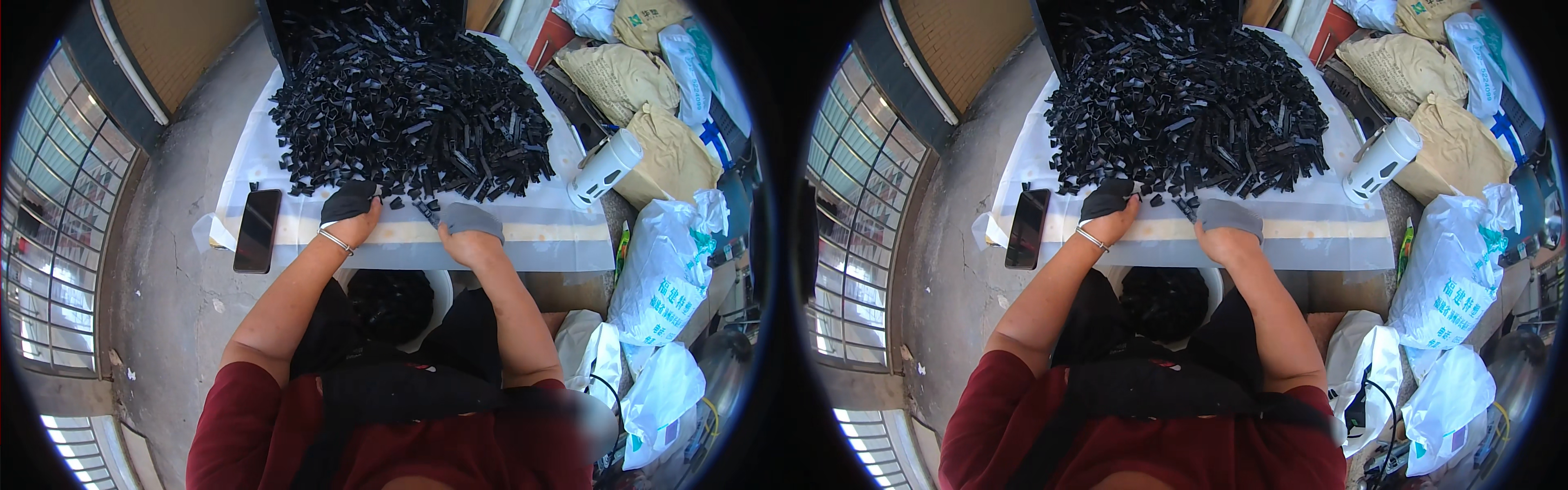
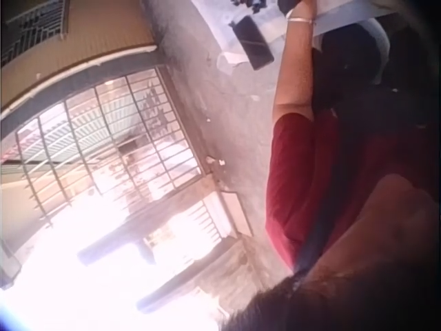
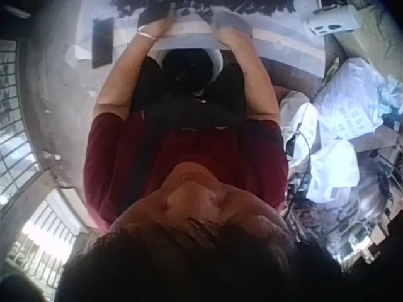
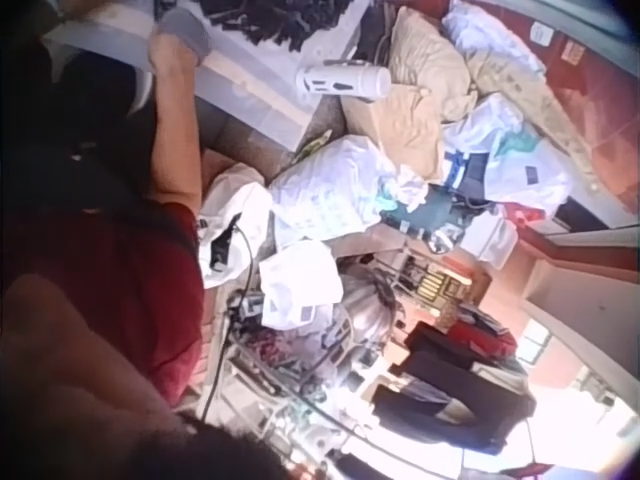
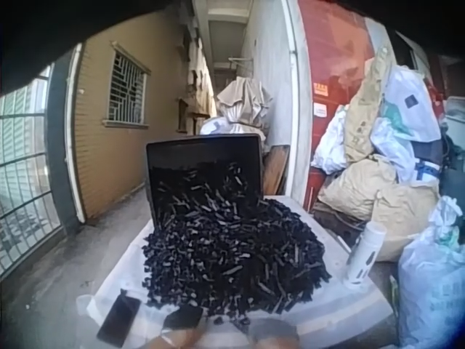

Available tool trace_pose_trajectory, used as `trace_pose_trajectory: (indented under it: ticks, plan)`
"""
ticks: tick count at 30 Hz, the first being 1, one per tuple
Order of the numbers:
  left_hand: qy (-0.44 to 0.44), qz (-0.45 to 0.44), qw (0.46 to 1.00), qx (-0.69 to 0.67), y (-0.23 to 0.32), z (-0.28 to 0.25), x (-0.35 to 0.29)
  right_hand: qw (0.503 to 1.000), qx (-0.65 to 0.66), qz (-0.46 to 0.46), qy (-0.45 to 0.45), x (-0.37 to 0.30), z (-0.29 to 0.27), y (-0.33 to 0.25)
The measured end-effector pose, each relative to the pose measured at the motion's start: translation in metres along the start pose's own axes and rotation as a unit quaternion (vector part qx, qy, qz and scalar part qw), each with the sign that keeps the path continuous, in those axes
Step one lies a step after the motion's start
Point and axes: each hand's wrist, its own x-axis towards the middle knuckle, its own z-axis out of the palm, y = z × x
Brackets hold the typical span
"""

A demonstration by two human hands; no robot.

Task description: Manually sorting and collecting small black plastic components from a pile on a table into a bucket.

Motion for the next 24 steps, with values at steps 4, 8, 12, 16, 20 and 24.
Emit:
trace_pose_trajectory:
  ticks: [4, 8, 12, 16, 20, 24]
  plan:
    - [0.075, -0.072, 0.991, -0.087, 0.000, -0.004, -0.002, 0.985, -0.046, -0.091, 0.139, 0.006, 0.007, 0.005]
    - [-0.025, -0.173, 0.968, -0.179, -0.001, -0.017, -0.009, 0.974, 0.033, -0.162, 0.157, 0.016, 0.006, -0.006]
    - [-0.051, -0.196, 0.959, -0.201, 0.012, -0.031, -0.018, 0.928, -0.051, -0.298, 0.218, 0.031, 0.014, 0.000]
    - [-0.145, -0.337, 0.882, -0.295, 0.006, -0.028, -0.021, 0.920, 0.020, -0.273, 0.280, 0.033, 0.017, -0.009]
    - [-0.134, -0.330, 0.840, -0.410, 0.010, -0.033, -0.029, 0.930, 0.132, -0.224, 0.258, 0.001, 0.015, -0.024]
    - [-0.191, -0.238, 0.889, -0.342, 0.028, -0.048, -0.039, 0.939, 0.207, -0.214, 0.173, -0.022, 0.010, -0.039]
